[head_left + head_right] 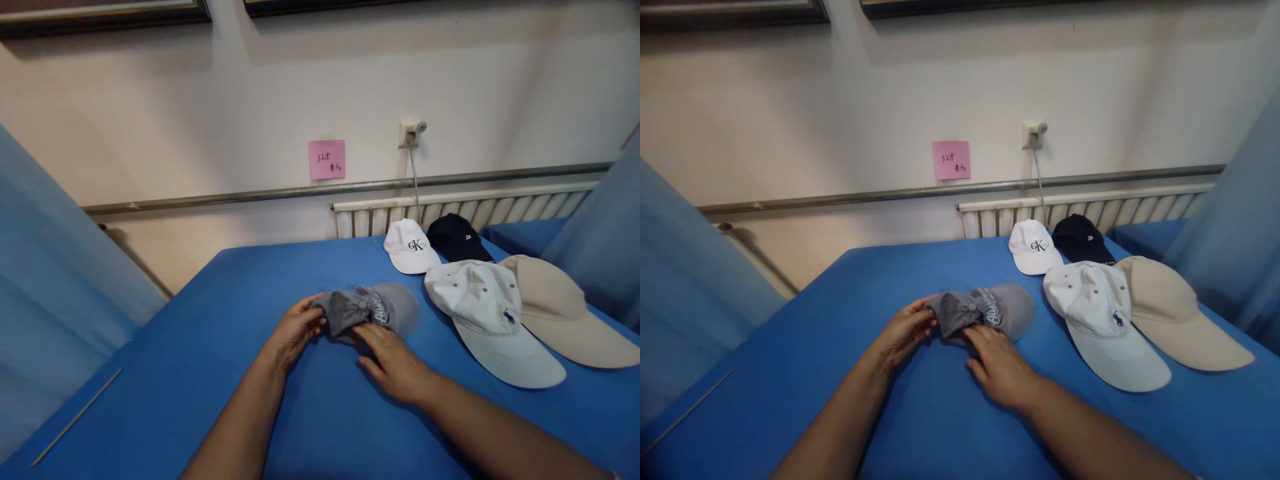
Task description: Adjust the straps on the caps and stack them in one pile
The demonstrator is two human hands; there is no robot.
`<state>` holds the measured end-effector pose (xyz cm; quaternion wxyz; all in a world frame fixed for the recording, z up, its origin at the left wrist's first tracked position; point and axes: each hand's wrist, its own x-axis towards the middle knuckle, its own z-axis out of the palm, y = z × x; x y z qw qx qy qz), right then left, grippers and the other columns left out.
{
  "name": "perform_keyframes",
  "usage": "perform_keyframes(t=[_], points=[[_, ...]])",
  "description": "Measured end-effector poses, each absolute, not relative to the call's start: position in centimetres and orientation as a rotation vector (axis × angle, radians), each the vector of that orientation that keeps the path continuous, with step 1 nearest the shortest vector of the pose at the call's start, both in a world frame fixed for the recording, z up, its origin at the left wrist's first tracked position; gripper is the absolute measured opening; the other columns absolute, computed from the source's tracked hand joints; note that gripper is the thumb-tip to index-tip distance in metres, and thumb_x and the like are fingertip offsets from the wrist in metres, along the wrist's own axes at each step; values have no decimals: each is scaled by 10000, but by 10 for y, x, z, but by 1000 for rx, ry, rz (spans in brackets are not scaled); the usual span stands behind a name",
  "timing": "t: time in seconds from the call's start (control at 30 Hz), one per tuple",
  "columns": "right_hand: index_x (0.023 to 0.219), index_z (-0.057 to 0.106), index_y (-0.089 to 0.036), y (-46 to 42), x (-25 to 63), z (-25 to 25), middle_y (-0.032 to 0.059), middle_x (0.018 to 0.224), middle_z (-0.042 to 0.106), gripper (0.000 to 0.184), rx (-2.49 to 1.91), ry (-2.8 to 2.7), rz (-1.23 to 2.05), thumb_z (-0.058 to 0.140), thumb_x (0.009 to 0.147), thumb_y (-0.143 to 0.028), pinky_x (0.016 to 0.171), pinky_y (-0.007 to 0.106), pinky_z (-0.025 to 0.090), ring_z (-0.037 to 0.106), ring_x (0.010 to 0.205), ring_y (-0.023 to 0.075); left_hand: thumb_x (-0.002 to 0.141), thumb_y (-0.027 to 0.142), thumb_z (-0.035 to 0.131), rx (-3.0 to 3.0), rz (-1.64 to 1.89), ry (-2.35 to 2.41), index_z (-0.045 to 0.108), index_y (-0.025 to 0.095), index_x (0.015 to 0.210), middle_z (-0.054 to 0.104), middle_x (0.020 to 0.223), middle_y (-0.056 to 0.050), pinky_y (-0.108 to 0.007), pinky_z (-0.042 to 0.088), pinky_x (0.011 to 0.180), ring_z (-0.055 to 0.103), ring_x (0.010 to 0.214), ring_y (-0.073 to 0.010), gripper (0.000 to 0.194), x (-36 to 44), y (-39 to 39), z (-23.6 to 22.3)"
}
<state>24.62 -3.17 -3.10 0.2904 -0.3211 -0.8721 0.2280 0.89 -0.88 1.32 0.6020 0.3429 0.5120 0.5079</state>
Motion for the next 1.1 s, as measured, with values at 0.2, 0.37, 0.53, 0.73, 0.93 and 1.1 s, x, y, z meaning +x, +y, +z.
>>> perform_keyframes(t=[0.2,0.37,0.53,0.73,0.93,1.1], points=[[1350,487,-156,13,267,-58,157,1313,572,500,-1265,-2038,465,545,869,-278,996,503,436,534,1189,311,738,353,690,1018,1107,1484,606,142,792,515,529,52,-178,348,405,430,398,-56,233,5,0,-5],[1271,566,-203,4,267,-49,114,1258,607,399,-1100,-2063,553,493,879,-199,1021,448,426,550,1171,249,721,280,694,1102,1141,1604,581,153,928,627,702,-3,-198,405,474,564,548,-104,267,22,5,-21],[1287,582,-307,-22,252,-39,95,1482,422,466,-1001,-2333,552,593,831,-215,1076,559,310,377,1352,322,723,207,707,1061,1185,1441,540,165,1037,695,962,-90,-226,484,594,656,730,-143,358,41,2,-25],[1259,581,-217,-15,249,-41,122,1308,593,432,-1042,-2022,723,577,827,-222,1037,506,370,516,1223,287,708,232,737,985,1189,1350,560,149,898,707,920,-110,-223,486,573,669,711,-154,272,47,-4,-16],[891,634,-192,-3,255,-41,4,740,631,243,-1094,-1391,1120,668,752,-390,645,285,442,568,688,169,711,178,672,1142,1144,1274,615,140,823,705,877,-76,-211,453,571,619,639,-116,131,52,-11,-10],[852,636,-171,3,258,-39,-2,707,619,356,-1000,-1145,1373,736,688,-470,623,269,399,534,651,148,745,174,652,1464,1091,1312,673,159,1014,675,784,-30,-233,453,655,599,683,-125,271,66,-19,-12]])
